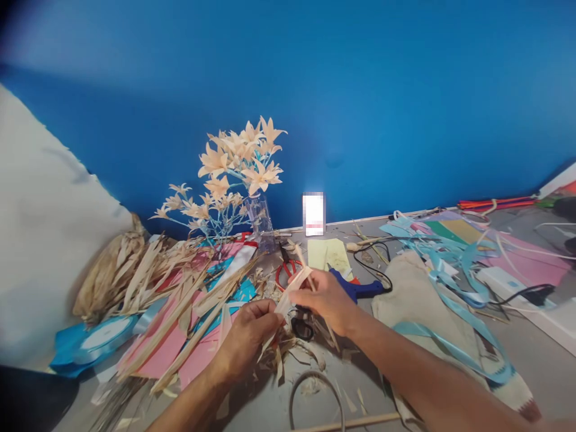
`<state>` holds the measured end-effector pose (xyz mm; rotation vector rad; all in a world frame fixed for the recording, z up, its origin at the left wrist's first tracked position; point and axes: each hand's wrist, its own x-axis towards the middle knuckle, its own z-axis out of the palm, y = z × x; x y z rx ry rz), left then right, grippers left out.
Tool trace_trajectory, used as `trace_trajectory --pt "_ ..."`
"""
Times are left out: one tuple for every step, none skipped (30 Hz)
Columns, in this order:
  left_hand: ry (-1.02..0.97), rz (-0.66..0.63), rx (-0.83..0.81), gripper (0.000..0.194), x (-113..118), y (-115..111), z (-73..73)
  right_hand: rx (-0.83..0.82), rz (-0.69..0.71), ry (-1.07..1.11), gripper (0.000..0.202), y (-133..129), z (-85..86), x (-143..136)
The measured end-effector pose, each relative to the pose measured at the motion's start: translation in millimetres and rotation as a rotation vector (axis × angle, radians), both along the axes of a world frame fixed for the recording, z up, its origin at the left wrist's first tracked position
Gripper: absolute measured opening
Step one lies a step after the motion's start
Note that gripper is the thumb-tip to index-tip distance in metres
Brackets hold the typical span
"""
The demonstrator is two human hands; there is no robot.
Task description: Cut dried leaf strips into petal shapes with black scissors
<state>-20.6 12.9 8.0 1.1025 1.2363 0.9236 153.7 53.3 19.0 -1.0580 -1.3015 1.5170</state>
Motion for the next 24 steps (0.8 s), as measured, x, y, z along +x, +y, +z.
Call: trace_trajectory --pt "0.029 -0.008 0.015 0.022 -0.1 -0.3 0.1 0.008 0.019 -0.042 0.022 -4.0 -1.6 -4.9" --pt "0.053 -0.021 0.023 0.023 -0.1 -0.6 0.6 0.021 0.035 -0.075 0.017 -7.7 -2.6 -9.2" --pt "0.072 -0.040 0.031 0.025 0.0 -0.8 1.4 0.034 0.048 -0.104 0.012 -10.8 -3.0 -12.6" --pt "0.090 -0.061 0.043 0.027 0.3 -0.9 2.2 0.043 0.051 -0.123 0.008 -13.1 -2.6 -14.8" --pt "0.110 -0.076 0.061 0.030 0.7 -0.9 2.9 0.055 0.050 -0.140 0.006 -14.5 -1.5 -15.8" --pt "0.135 -0.084 0.083 0.030 1.3 -1.0 3.5 0.077 0.051 -0.163 0.003 -15.1 0.1 -15.7" --pt "0.164 -0.088 0.102 0.030 2.1 -1.1 3.9 0.110 0.052 -0.198 0.002 -15.2 2.0 -14.8" --pt "0.192 -0.090 0.118 0.030 3.0 -1.5 4.3 0.152 0.052 -0.239 0.005 -14.9 3.9 -13.4" --pt "0.216 -0.091 0.128 0.028 3.9 -2.0 4.7 0.202 0.047 -0.285 0.007 -14.4 5.3 -11.7" --pt "0.240 -0.093 0.135 0.027 4.8 -2.8 5.4 0.254 0.041 -0.338 0.009 -14.0 6.3 -10.0" --pt "0.259 -0.098 0.141 0.027 5.5 -3.7 6.2 0.297 0.028 -0.395 0.011 -13.5 6.6 -8.2" --pt "0.270 -0.108 0.145 0.028 5.8 -4.5 7.2 0.329 0.007 -0.454 0.012 -12.9 6.3 -6.4" --pt "0.274 -0.118 0.146 0.029 5.7 -5.2 8.3 0.361 -0.020 -0.516 0.012 -12.0 5.7 -4.5" --pt "0.275 -0.126 0.141 0.029 5.2 -5.5 9.3 0.398 -0.045 -0.577 0.013 -10.7 5.0 -2.3" --pt "0.276 -0.133 0.132 0.029 4.2 -5.5 10.2 0.446 -0.071 -0.637 0.015 -8.9 4.4 0.2" --pt "0.279 -0.138 0.122 0.029 2.9 -5.1 10.8 0.507 -0.102 -0.694 0.016 -6.7 4.3 3.3" --pt "0.283 -0.137 0.112 0.029 1.3 -4.4 11.0 0.573 -0.142 -0.752 0.018 -4.0 4.7 6.9" --pt "0.290 -0.133 0.102 0.028 -0.3 -3.4 10.9 0.637 -0.189 -0.807 0.019 -1.2 5.7 11.0" --pt "0.297 -0.128 0.096 0.028 -2.0 -2.4 10.5 0.694 -0.239 -0.853 0.021 1.5 7.4 15.5" --pt "0.304 -0.123 0.094 0.027 -3.4 -1.4 10.0 0.739 -0.278 -0.881 0.022 3.8 9.7 19.9" --pt "0.312 -0.122 0.095 0.027 -4.7 -0.5 9.4 0.778 -0.292 -0.885 0.023 5.5 12.4 24.1" --pt "0.319 -0.122 0.100 0.026 -5.7 0.1 9.0 0.812 -0.275 -0.869 0.026 6.2 15.2 27.5" --pt "0.327 -0.129 0.106 0.026 -6.4 0.6 8.7 0.848 -0.228 -0.845 0.030 6.0 17.6 29.9" --pt "0.332 -0.137 0.115 0.025 -6.8 0.8 8.6 0.888 -0.161 -0.822 0.034 4.8 19.5 31.0"
